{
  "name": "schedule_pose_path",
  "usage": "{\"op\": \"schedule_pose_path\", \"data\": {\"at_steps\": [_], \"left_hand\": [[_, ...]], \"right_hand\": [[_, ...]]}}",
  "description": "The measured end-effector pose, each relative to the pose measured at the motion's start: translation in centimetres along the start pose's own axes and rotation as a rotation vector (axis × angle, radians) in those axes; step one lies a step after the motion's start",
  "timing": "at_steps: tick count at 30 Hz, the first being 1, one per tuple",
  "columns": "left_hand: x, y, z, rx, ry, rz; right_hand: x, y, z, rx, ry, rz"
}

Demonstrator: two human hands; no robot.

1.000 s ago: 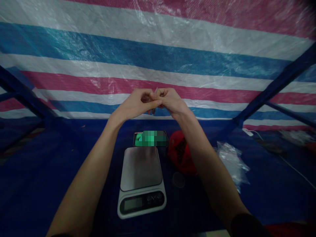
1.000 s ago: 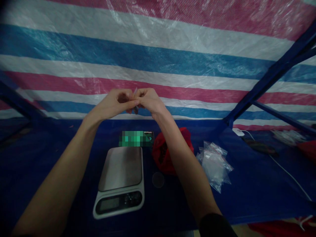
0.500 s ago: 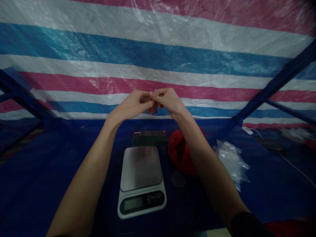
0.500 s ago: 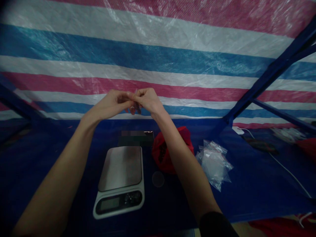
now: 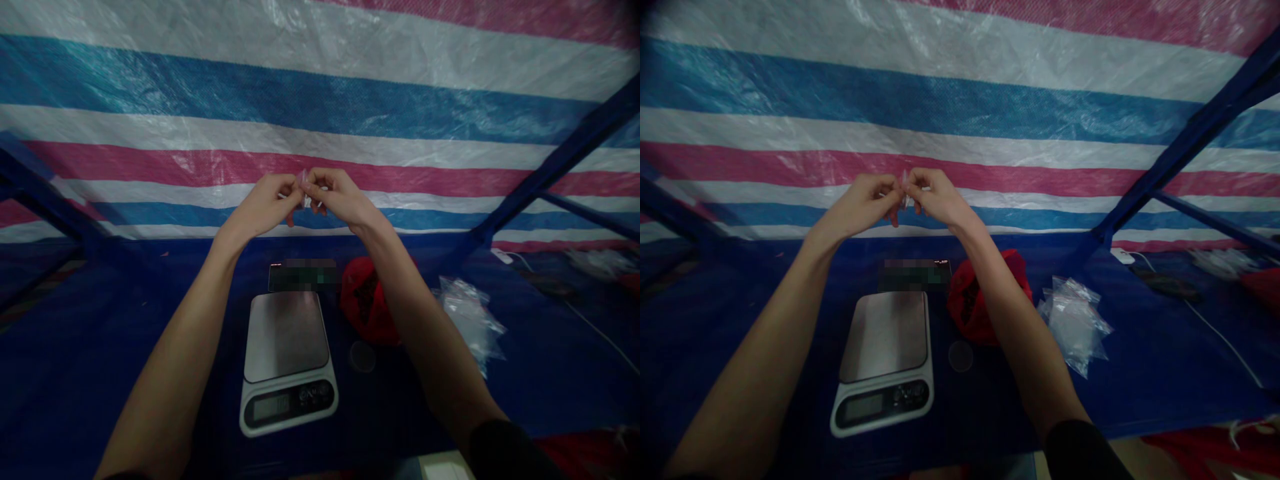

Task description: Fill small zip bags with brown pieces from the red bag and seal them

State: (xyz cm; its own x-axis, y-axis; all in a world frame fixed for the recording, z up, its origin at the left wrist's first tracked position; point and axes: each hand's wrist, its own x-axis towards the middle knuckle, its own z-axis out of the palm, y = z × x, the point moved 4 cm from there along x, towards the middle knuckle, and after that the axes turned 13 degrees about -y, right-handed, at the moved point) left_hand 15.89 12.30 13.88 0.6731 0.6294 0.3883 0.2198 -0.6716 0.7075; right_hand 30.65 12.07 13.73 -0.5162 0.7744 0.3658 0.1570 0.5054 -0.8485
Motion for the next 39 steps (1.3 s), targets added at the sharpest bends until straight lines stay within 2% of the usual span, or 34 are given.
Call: {"op": "schedule_pose_path", "data": {"at_steps": [6, 12, 19, 24, 29, 32, 34, 36, 39], "left_hand": [[-0.2, 0.0, 0.0, 0.024, -0.007, -0.027], [-0.2, -0.4, 0.1, 0.217, 0.025, -0.115], [0.1, -0.7, 0.4, 0.264, 0.023, -0.101], [-0.2, -0.2, -0.3, 0.510, 0.180, -0.198], [-0.3, 0.6, -0.2, 0.653, 0.197, -0.325], [-0.3, 0.6, -0.2, 0.573, 0.200, -0.302], [-0.2, 0.3, -0.4, 0.444, 0.191, -0.267], [-0.2, 0.0, -0.7, 0.280, 0.216, -0.233], [-0.4, -0.2, -1.4, 0.045, 0.323, -0.207]], "right_hand": [[-0.1, -0.3, 0.1, -0.061, -0.106, -0.010], [0.1, -0.1, -0.1, -0.404, 0.011, 0.036], [-0.1, -0.2, -0.3, -0.466, -0.035, 0.093], [-0.8, -0.8, -0.5, -0.671, 0.155, 0.220], [-0.7, -1.2, 0.4, -0.732, 0.251, 0.198], [-0.2, -0.7, 0.0, -0.552, 0.301, 0.102], [0.1, 0.2, -0.7, -0.272, 0.304, 0.059], [0.1, 1.7, -1.1, 0.076, 0.293, 0.106], [0.0, 3.7, -0.6, 0.509, 0.212, 0.271]]}}
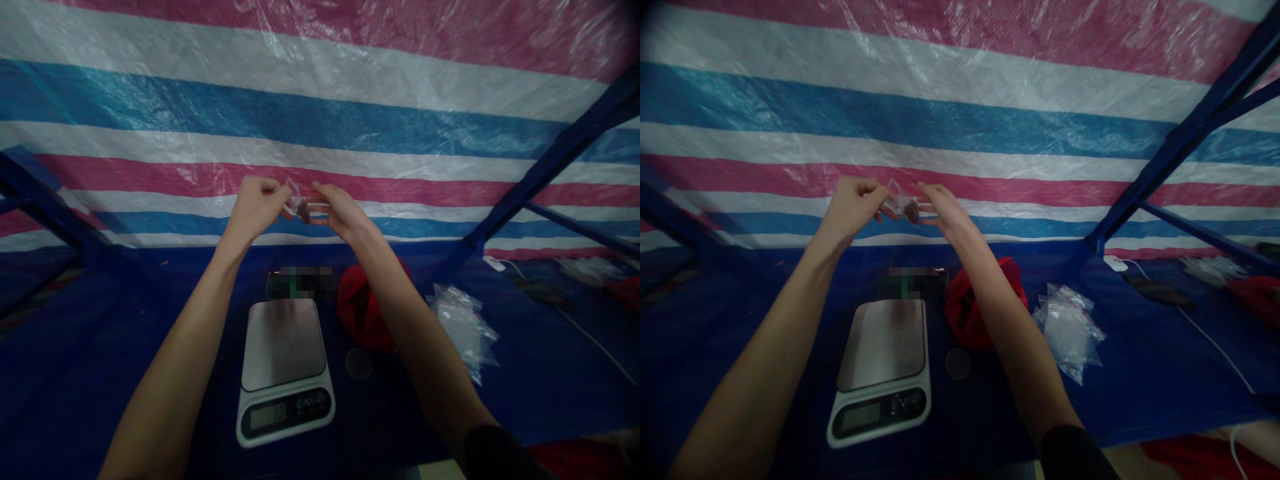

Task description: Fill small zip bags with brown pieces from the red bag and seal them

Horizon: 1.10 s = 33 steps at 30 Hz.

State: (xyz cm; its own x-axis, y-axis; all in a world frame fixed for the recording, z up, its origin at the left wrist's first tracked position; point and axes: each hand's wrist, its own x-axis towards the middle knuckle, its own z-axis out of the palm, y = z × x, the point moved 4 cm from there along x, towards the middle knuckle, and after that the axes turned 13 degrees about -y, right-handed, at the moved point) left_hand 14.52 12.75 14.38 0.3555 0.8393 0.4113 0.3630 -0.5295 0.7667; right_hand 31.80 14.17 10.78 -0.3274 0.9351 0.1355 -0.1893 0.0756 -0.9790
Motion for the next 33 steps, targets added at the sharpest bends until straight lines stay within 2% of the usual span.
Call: {"op": "schedule_pose_path", "data": {"at_steps": [3, 6, 10, 13, 16, 18, 20, 23, 28, 30, 33], "left_hand": [[-0.1, 0.2, -0.5, -0.184, 0.060, -0.011], [-0.3, 0.8, -1.0, -0.290, 0.099, -0.019], [-1.0, 2.4, -1.6, -0.334, 0.088, 0.008], [-1.9, 5.0, -2.2, -0.321, 0.044, 0.083], [-3.5, 7.4, -3.1, -0.332, 0.082, 0.139], [-4.9, 7.7, -3.3, -0.336, 0.109, 0.131], [-6.7, 6.6, -3.2, -0.274, 0.098, 0.093], [-9.8, 2.1, -2.9, -0.037, 0.075, -0.005], [-14.3, -6.3, -3.9, 0.358, 0.319, -0.171], [-15.1, -8.4, -4.2, 0.484, 0.351, -0.253], [-15.4, -9.9, -4.4, 0.665, 0.291, -0.326]], "right_hand": [[0.0, 1.4, 1.1, 0.261, -0.197, 0.203], [-0.2, 1.2, 2.2, 0.422, -0.304, 0.254], [-0.6, -0.6, 2.6, 0.485, -0.279, 0.128], [-1.3, -2.4, 1.9, 0.447, -0.240, 0.019], [-2.6, -4.2, -0.2, 0.371, -0.206, -0.089], [-4.1, -5.1, -2.4, 0.289, -0.167, -0.129], [-6.0, -5.5, -5.0, 0.153, -0.105, -0.099], [-9.9, -5.1, -8.5, -0.009, -0.057, 0.017], [-16.3, -3.4, -12.5, -0.160, -0.007, 0.180], [-18.2, -3.0, -13.6, -0.218, 0.029, 0.216], [-20.0, -2.8, -14.6, -0.302, 0.077, 0.243]]}}
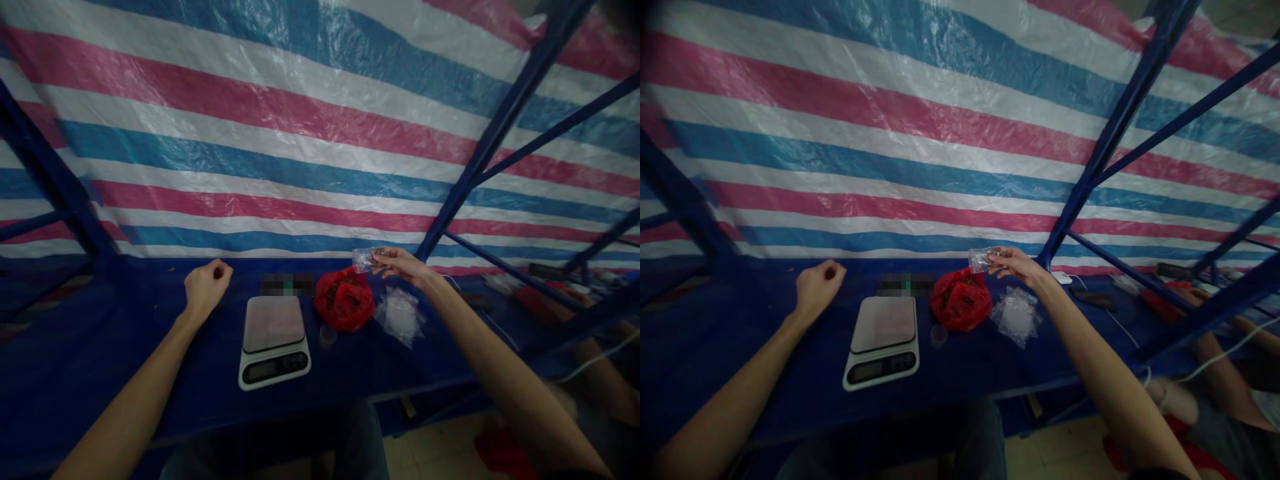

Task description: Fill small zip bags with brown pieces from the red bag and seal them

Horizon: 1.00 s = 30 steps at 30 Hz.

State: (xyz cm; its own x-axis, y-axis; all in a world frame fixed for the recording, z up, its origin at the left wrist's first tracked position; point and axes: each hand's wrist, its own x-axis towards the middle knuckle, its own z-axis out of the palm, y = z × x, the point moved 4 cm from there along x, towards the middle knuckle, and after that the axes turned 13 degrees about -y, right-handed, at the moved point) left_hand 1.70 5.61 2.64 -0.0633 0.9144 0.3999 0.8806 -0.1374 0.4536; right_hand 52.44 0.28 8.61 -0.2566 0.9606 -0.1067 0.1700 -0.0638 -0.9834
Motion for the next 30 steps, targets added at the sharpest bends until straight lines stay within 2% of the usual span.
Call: {"op": "schedule_pose_path", "data": {"at_steps": [6, 16, 19, 25, 30], "left_hand": [[0.2, -0.8, 0.4, 0.173, -0.081, 0.017], [0.2, -0.6, 1.2, 0.163, -0.144, 0.079], [0.1, -0.6, 1.2, 0.157, -0.148, 0.079], [0.2, -0.7, 1.5, 0.153, -0.167, 0.093], [0.2, -0.6, 1.5, 0.153, -0.176, 0.096]], "right_hand": [[-1.8, 0.0, 0.4, -0.155, 0.008, 0.041], [-2.0, -2.0, 1.6, -0.399, -0.016, 0.015], [-1.1, -2.5, 2.1, -0.482, -0.069, 0.019], [1.1, -3.7, 3.4, -0.622, -0.266, 0.004], [2.3, -4.4, 4.1, -0.719, -0.333, 0.003]]}}
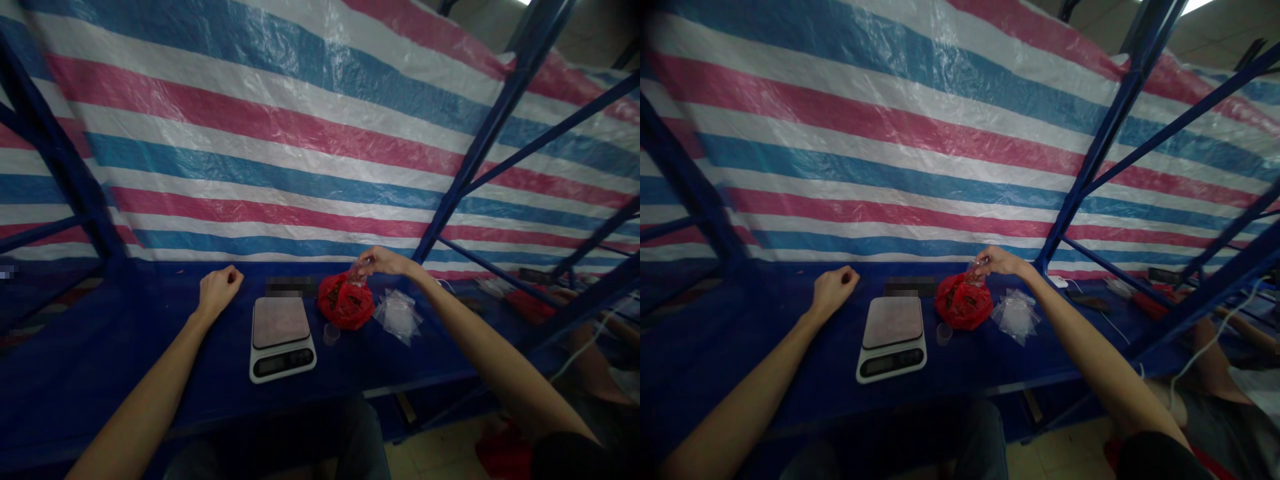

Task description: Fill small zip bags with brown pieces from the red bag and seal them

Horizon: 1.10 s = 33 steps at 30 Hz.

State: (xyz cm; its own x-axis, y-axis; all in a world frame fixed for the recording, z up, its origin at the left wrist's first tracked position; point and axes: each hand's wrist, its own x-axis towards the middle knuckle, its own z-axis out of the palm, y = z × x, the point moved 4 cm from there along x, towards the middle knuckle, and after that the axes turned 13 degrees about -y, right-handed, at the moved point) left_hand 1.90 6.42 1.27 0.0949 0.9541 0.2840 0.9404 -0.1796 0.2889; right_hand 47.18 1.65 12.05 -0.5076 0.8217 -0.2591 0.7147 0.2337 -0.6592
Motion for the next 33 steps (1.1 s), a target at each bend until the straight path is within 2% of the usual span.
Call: {"op": "schedule_pose_path", "data": {"at_steps": [9, 14, 17, 30, 33], "left_hand": [[0.1, -0.1, 0.0, -0.005, 0.001, -0.009], [0.1, -0.1, 0.0, -0.007, -0.004, -0.014], [0.0, 0.0, -0.1, -0.008, -0.006, -0.013], [0.1, -0.3, 0.2, -0.015, 0.003, -0.011], [0.1, -0.2, 0.1, -0.013, 0.003, -0.012]], "right_hand": [[0.3, -0.7, -0.6, -0.159, 0.171, -0.017], [0.5, -0.4, 0.9, -0.184, 0.143, -0.005], [0.6, -0.3, 1.1, -0.213, 0.182, 0.006], [-0.1, -0.8, 0.1, -0.262, 0.328, -0.007], [-0.9, -0.6, -0.8, -0.269, 0.412, 0.010]]}}
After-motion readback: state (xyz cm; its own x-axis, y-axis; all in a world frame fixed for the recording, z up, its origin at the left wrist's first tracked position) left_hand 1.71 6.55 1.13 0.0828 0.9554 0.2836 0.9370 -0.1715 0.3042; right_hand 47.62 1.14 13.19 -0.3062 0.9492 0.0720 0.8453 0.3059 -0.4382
